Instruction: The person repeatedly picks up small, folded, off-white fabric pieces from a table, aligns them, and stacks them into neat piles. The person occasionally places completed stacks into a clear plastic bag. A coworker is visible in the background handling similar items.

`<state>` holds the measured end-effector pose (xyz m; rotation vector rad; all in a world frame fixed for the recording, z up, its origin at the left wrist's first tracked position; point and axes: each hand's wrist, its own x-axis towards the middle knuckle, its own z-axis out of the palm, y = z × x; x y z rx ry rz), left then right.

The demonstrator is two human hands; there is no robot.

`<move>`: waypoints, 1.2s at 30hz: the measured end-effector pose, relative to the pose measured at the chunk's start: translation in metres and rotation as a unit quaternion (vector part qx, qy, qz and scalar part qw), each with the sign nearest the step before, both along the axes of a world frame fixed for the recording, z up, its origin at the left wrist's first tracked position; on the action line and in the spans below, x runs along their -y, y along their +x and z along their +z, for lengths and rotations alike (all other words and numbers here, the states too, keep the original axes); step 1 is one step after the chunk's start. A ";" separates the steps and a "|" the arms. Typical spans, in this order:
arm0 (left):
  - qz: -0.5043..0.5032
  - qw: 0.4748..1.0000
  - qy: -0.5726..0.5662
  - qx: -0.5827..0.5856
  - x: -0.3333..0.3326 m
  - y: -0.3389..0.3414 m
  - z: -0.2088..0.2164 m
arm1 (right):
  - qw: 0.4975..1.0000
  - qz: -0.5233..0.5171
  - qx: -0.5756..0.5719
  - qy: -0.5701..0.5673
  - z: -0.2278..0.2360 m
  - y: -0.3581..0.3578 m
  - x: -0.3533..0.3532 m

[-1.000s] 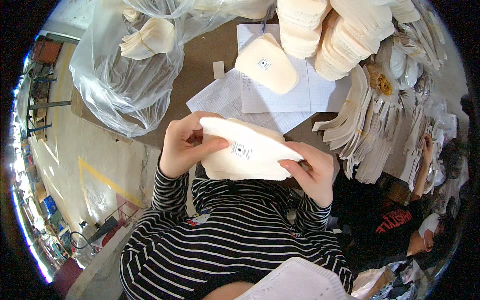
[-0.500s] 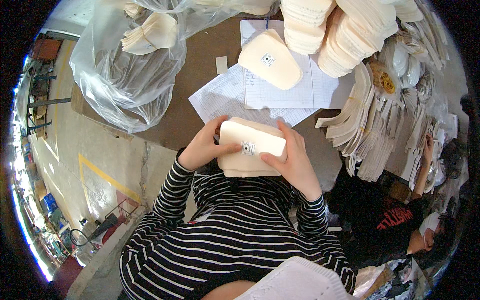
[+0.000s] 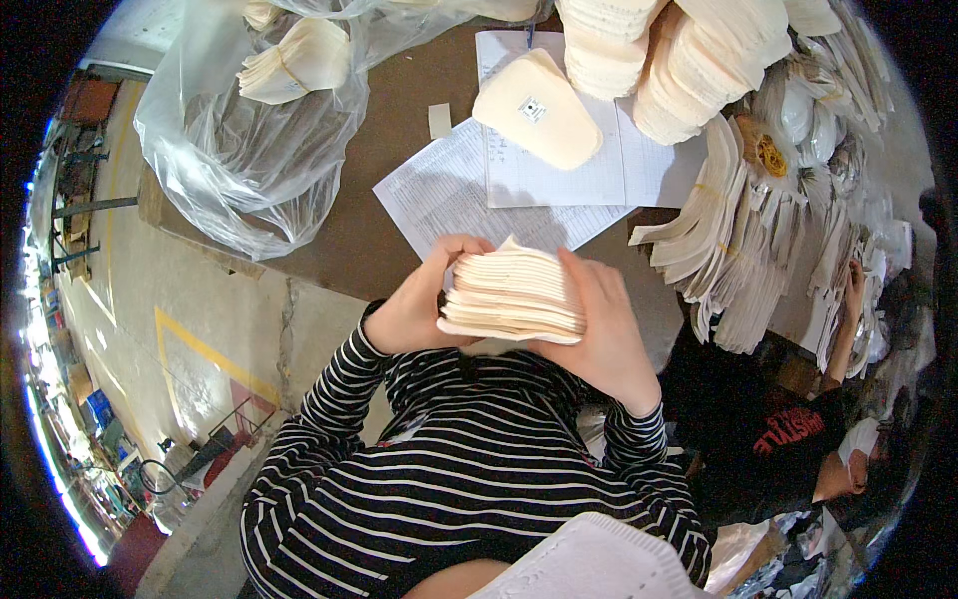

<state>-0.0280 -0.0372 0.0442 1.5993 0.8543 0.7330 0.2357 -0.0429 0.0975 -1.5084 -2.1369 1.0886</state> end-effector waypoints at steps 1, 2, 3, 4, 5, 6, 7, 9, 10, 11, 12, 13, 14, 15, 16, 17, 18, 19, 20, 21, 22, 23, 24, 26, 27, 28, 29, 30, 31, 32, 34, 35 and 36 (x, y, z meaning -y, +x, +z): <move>0.018 0.999 0.042 0.017 -0.003 0.001 -0.002 | 0.998 0.008 0.021 0.066 0.007 -0.001 -0.002; 0.037 0.995 0.083 0.034 -0.008 0.003 -0.006 | 0.995 0.001 0.018 0.096 0.012 -0.002 -0.004; 0.050 0.990 0.125 0.052 -0.018 0.006 -0.008 | 0.993 -0.005 0.032 0.114 0.012 -0.003 -0.007; 0.046 0.983 0.177 0.012 -0.029 0.008 -0.005 | 0.990 -0.010 0.045 0.135 0.009 -0.005 -0.011; 0.042 0.972 0.228 -0.027 -0.041 0.010 -0.001 | 0.986 -0.015 0.058 0.156 0.004 -0.006 -0.017; 0.026 0.988 0.151 -0.017 -0.046 0.012 -0.005 | 0.984 0.001 0.090 0.153 -0.007 -0.009 -0.022; 0.009 0.997 0.075 -0.008 -0.050 0.013 -0.014 | 0.980 -0.011 0.113 0.165 -0.017 -0.013 -0.023; -0.018 1.000 -0.009 0.001 -0.051 0.014 -0.031 | 0.969 -0.036 0.158 0.186 -0.031 -0.021 -0.024; -0.016 1.000 0.005 0.016 -0.051 0.014 -0.038 | 0.971 -0.027 0.145 0.187 -0.030 -0.018 -0.025; -0.014 0.999 0.018 0.032 -0.052 0.013 -0.045 | 0.976 -0.018 0.115 0.184 -0.030 -0.017 -0.029; -0.005 0.999 0.003 0.052 -0.058 0.012 -0.047 | 0.980 -0.010 0.086 0.177 -0.030 -0.016 -0.033; 0.004 0.999 0.014 0.051 -0.059 0.012 -0.047 | 0.984 -0.002 0.057 0.170 -0.030 -0.015 -0.035; 0.013 0.998 0.025 0.050 -0.059 0.012 -0.047 | 0.985 0.003 0.060 0.161 -0.029 -0.015 -0.032; 0.025 0.998 0.039 0.047 -0.062 0.011 -0.045 | 0.986 0.009 0.061 0.155 -0.027 -0.017 -0.030; 0.031 0.997 0.062 0.029 -0.064 0.010 -0.043 | 0.987 0.016 0.061 0.149 -0.025 -0.018 -0.029; 0.014 0.996 0.082 0.032 -0.065 0.010 -0.040 | 0.980 0.031 0.076 0.181 -0.019 -0.017 -0.032; -0.004 0.995 0.098 0.034 -0.063 0.009 -0.037 | 0.973 0.045 0.091 0.209 -0.011 -0.015 -0.032; -0.021 0.993 0.114 0.037 -0.061 0.008 -0.034 | 0.964 0.059 0.105 0.236 -0.005 -0.014 -0.033; -0.014 0.990 0.136 0.016 -0.058 0.006 -0.032 | 0.963 0.070 0.103 0.240 -0.002 -0.013 -0.034; -0.009 0.987 0.161 -0.003 -0.060 0.005 -0.029 | 0.960 0.078 0.103 0.247 0.002 -0.012 -0.037; -0.003 0.982 0.187 -0.022 -0.060 0.004 -0.027 | 0.958 0.087 0.104 0.254 0.004 -0.012 -0.040; -0.005 0.988 0.154 -0.025 -0.061 0.006 -0.029 | 0.962 0.077 0.114 0.236 -0.006 -0.012 -0.040; -0.008 0.992 0.121 -0.030 -0.062 0.007 -0.032 | 0.966 0.066 0.124 0.219 -0.021 -0.013 -0.040; -0.009 1.000 0.009 -0.001 -0.057 0.003 -0.060 | 0.968 0.062 0.128 0.206 -0.028 -0.014 -0.043; -0.008 1.000 0.017 0.012 -0.055 0.003 -0.060 | 0.970 0.063 0.130 0.198 -0.027 -0.013 -0.039; -0.008 0.999 0.025 0.025 -0.054 0.003 -0.059 | 0.971 0.063 0.131 0.190 -0.027 -0.013 -0.038; -0.009 0.999 0.034 0.030 -0.057 0.003 -0.059 | 0.973 0.066 0.119 0.189 -0.026 -0.013 -0.041; -0.010 0.998 0.042 0.035 -0.060 0.003 -0.056 | 0.974 0.067 0.106 0.186 -0.023 -0.012 -0.045; -0.006 0.998 0.060 0.018 -0.061 0.005 -0.052 | 0.976 0.069 0.093 0.183 -0.022 -0.012 -0.047; -0.003 0.997 0.079 0.001 -0.062 0.007 -0.048 | 0.977 0.073 0.093 0.175 -0.024 -0.012 -0.046; 0.015 0.994 0.108 -0.005 -0.065 0.012 -0.051 | 0.979 0.084 0.089 0.164 -0.028 -0.014 -0.047; 0.020 0.998 0.066 -0.010 -0.063 0.010 -0.052 | 0.978 0.080 0.106 0.161 -0.027 -0.014 -0.049; 0.024 0.999 0.025 -0.012 -0.060 0.008 -0.052 | 0.977 0.075 0.124 0.159 -0.025 -0.011 -0.051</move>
